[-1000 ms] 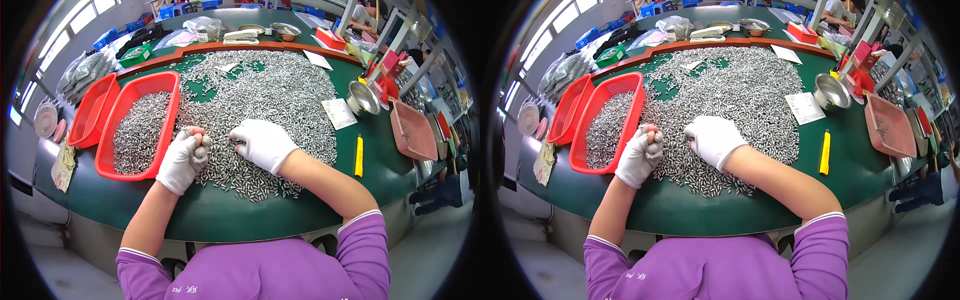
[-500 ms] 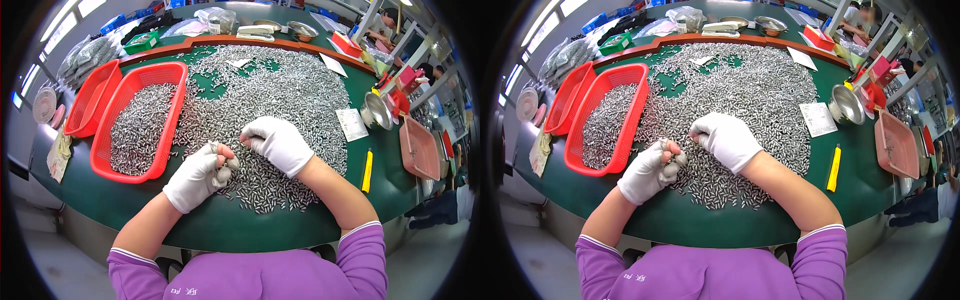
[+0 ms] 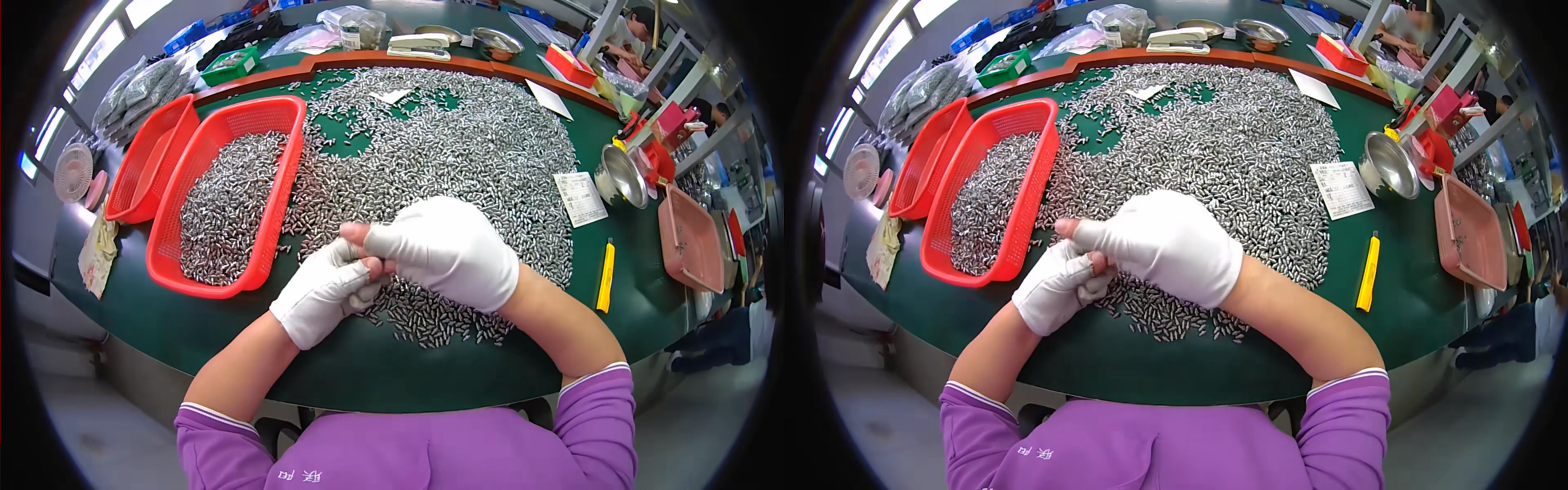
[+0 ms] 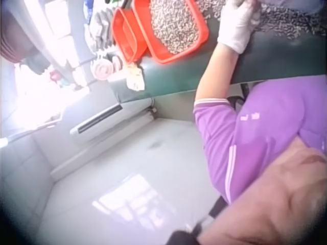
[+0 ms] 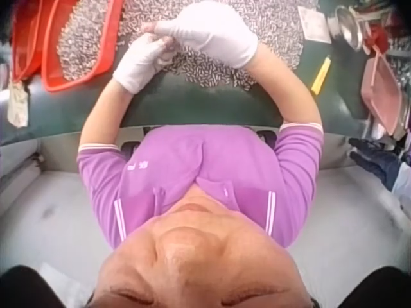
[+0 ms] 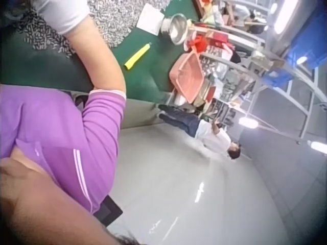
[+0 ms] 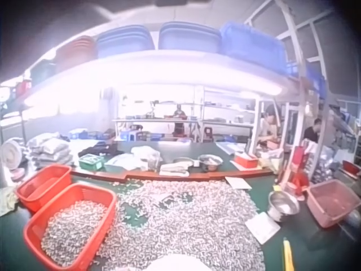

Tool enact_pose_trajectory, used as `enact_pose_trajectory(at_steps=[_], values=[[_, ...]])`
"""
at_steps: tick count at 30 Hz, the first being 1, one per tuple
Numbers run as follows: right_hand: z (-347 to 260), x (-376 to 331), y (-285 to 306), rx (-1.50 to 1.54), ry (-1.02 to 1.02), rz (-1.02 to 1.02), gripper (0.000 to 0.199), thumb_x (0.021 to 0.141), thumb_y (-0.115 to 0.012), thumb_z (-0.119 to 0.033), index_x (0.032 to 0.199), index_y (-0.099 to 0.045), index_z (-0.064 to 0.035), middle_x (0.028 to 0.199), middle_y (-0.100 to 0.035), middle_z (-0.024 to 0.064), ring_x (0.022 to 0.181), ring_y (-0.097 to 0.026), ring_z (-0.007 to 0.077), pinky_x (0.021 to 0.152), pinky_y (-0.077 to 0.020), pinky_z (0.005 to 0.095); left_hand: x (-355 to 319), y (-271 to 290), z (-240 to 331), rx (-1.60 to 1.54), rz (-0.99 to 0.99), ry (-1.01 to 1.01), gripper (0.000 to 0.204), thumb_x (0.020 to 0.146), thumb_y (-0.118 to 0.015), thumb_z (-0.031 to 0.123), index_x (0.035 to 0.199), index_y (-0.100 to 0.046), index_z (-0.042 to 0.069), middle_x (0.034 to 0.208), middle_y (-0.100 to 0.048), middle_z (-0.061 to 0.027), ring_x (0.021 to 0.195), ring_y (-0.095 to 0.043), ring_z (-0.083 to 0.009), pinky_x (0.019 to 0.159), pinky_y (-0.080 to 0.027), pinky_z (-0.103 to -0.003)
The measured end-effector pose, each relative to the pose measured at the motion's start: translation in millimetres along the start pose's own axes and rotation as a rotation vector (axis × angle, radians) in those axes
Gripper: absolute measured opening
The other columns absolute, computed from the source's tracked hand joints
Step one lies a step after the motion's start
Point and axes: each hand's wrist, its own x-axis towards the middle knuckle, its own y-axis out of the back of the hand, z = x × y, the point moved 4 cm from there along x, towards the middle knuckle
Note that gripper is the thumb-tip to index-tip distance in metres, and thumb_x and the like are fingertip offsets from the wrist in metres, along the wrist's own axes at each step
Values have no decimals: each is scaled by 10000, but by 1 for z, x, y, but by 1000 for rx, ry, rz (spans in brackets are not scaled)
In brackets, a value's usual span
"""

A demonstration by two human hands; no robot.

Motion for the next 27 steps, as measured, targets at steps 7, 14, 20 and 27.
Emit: enact_pose_trajectory(at_steps=[7, 14, 20, 27], values=[[35, -19, 2, -349, -381, -135, 247, 794, -711, -191, 1019, -679, -95, 912, -662, 101, 859, -647, 299, 762, -524, 398, 3, 7, -2, -120, 86, 9, 204, 952, -620, 228, 1065, -559, 70, 878, -590, -14, 649, -484, -60, 586, -404, -187], [44, -25, -14, -408, -391, -193, 112, 788, -694, -228, 851, -662, -140, 792, -588, 73, 797, -610, 280, 715, -503, 411, 4, 6, -2, -146, 42, -7, 232, 966, -594, 267, 1081, -568, 67, 887, -606, -18, 658, -502, -69, 598, -417, -189], [32, -12, -3, -242, -341, -33, 99, 809, -682, -166, 850, -645, -85, 816, -612, 93, 792, -616, 283, 710, -498, 400, 3, 7, -2, -164, 21, -18, 229, 959, -606, 242, 1096, -559, 64, 913, -602, -17, 686, -509, -69, 622, -424, -199], [16, -6, -6, 118, -251, 1, 113, 767, -707, -124, 856, -668, -67, 828, -627, 90, 809, -624, 293, 726, -514, 386, 5, 1, -2, -147, -13, 0, 310, 907, -677, 218, 1120, -502, 77, 934, -580, -13, 698, -501, -57, 623, -415, -198]])
